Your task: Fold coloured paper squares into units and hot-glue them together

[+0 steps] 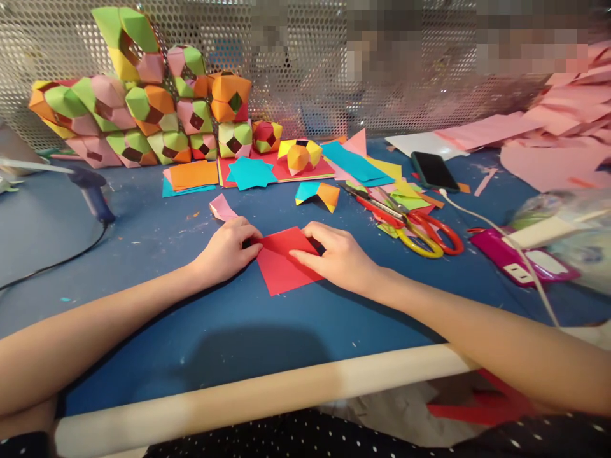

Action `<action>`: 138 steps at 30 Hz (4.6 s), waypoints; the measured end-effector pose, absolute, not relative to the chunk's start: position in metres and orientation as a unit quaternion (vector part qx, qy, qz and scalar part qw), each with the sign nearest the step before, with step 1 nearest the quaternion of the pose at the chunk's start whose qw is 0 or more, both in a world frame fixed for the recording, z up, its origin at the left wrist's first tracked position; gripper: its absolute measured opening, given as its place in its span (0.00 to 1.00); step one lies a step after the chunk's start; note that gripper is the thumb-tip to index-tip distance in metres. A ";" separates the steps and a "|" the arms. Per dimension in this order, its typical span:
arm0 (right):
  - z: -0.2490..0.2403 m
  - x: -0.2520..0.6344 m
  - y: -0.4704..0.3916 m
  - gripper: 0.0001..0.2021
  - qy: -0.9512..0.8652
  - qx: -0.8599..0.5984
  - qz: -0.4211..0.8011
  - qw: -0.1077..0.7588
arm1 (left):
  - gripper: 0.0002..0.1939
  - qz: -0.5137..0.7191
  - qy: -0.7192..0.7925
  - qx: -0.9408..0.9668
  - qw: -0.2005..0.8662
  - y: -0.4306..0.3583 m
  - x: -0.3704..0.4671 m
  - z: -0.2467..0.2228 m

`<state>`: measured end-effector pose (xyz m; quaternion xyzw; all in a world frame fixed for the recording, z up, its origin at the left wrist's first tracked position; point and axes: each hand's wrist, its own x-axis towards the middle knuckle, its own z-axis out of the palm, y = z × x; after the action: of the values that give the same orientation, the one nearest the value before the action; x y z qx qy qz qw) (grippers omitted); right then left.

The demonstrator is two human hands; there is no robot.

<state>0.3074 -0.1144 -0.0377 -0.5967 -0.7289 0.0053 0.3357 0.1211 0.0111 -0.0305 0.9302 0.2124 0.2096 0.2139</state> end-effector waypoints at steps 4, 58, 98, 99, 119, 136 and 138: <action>-0.041 0.311 -0.113 0.06 -0.781 -0.549 -0.023 0.296 | 0.08 0.210 0.210 0.929 0.220 0.012 0.121 -0.030; -0.026 0.310 -0.125 0.09 -0.917 -0.343 -0.152 0.137 | 0.07 0.113 0.102 0.938 0.311 0.039 0.114 -0.024; -0.023 0.311 -0.126 0.10 -0.926 -0.331 -0.118 0.137 | 0.10 0.105 0.139 0.935 0.310 0.031 0.114 -0.015; -0.021 0.311 -0.126 0.10 -0.927 -0.331 -0.114 0.136 | 0.09 0.111 0.140 0.936 0.304 0.028 0.114 -0.015; -0.011 0.308 -0.126 0.10 -0.933 -0.334 -0.066 0.120 | 0.08 0.215 0.181 0.949 0.143 0.018 0.113 -0.024; -0.013 0.311 -0.122 0.15 -0.911 -0.386 -0.102 0.101 | 0.13 0.150 0.066 0.984 -0.072 -0.034 0.112 -0.032; -0.016 0.309 -0.121 0.16 -0.904 -0.394 -0.123 0.108 | 0.14 0.149 0.066 0.982 -0.092 -0.036 0.112 -0.031</action>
<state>0.3094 -0.1210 -0.0163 -0.3944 -0.9043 -0.1226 0.1083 0.1122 -0.0356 -0.0306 0.9824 0.0662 0.1486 -0.0921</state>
